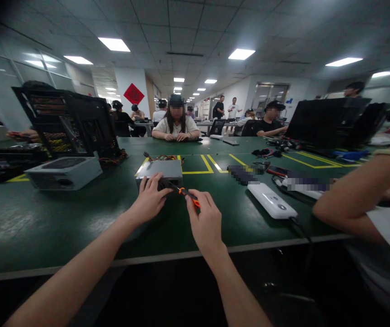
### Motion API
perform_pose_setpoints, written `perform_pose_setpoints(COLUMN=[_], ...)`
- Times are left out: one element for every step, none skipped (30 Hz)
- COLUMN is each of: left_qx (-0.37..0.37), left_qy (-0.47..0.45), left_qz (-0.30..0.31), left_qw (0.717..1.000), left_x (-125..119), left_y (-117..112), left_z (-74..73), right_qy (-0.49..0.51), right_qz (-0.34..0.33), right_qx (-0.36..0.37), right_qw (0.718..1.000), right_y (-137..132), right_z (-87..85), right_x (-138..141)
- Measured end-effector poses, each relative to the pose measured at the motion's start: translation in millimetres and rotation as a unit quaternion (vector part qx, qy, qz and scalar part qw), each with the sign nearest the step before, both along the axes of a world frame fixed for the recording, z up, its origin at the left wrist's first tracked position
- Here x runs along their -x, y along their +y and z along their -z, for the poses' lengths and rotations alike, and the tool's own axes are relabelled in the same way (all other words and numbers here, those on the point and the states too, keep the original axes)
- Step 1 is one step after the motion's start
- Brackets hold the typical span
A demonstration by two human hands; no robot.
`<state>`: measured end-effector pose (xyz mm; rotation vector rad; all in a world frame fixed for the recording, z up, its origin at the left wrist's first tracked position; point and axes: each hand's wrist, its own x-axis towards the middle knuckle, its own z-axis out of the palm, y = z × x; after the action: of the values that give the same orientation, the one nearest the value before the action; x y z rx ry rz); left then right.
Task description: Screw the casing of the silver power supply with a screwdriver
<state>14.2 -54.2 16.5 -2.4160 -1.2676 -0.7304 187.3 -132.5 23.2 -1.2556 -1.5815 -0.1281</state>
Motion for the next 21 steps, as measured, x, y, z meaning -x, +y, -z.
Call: perform_pose_setpoints(left_qx=[-0.003,-0.006,-0.008,-0.009,-0.01,-0.009,-0.008,-0.007,-0.005,-0.005,-0.006,-0.009,-0.013,-0.018,-0.024,-0.028,-0.031,-0.033,-0.034,-0.034,-0.035], left_qy=[-0.004,-0.009,-0.014,-0.021,-0.029,-0.038,-0.049,-0.062,-0.078,-0.095,-0.112,-0.125,-0.134,-0.137,-0.137,-0.135,-0.133,-0.133,-0.134,-0.135,-0.136], left_qz=[-0.003,-0.007,-0.011,-0.015,-0.018,-0.02,-0.022,-0.025,-0.03,-0.037,-0.045,-0.054,-0.063,-0.069,-0.073,-0.076,-0.078,-0.079,-0.081,-0.082,-0.083], left_qw=[1.0,1.0,1.0,1.0,0.999,0.999,0.999,0.998,0.997,0.995,0.993,0.991,0.989,0.988,0.988,0.988,0.988,0.987,0.987,0.987,0.987], left_x=[0,0,0,0,0,0,0,0,-1,-2,-4,-5,-7,-9,-11,-12,-14,-14,-15,-15,-14], left_y=[0,1,2,3,4,5,7,8,10,11,13,14,15,15,16,17,17,18,18,19,20], left_z=[0.0,0.1,0.1,0.1,0.1,0.2,0.4,0.6,0.8,1.0,1.2,1.5,1.7,2.0,2.2,2.5,2.7,2.9,3.0,3.2,3.2], right_qy=[0.016,0.031,0.045,0.058,0.069,0.078,0.085,0.09,0.093,0.094,0.093,0.092,0.091,0.09,0.091,0.092,0.095,0.099,0.102,0.103,0.104], right_qz=[0.0,-0.001,-0.005,-0.011,-0.019,-0.025,-0.031,-0.033,-0.034,-0.033,-0.032,-0.032,-0.031,-0.031,-0.031,-0.033,-0.035,-0.037,-0.039,-0.04,-0.041], right_qx=[0.004,0.009,0.015,0.021,0.028,0.032,0.034,0.034,0.033,0.03,0.028,0.027,0.026,0.025,0.026,0.027,0.028,0.029,0.03,0.03,0.027], right_qw=[1.0,0.999,0.999,0.998,0.997,0.996,0.995,0.995,0.995,0.995,0.995,0.995,0.995,0.995,0.995,0.995,0.994,0.994,0.994,0.993,0.993], right_y=[1,3,5,7,8,10,11,12,12,12,12,12,11,11,11,10,10,10,9,9,9], right_z=[0.9,2.3,3.9,5.7,7.5,9.1,10.4,11.4,12.0,12.3,12.4,12.3,12.3,12.2,12.3,12.5,12.8,13.1,13.3,13.4,13.5], right_x=[-3,-5,-8,-9,-11,-12,-12,-12,-12,-12,-11,-11,-11,-11,-10,-11,-11,-11,-11,-11,-11])
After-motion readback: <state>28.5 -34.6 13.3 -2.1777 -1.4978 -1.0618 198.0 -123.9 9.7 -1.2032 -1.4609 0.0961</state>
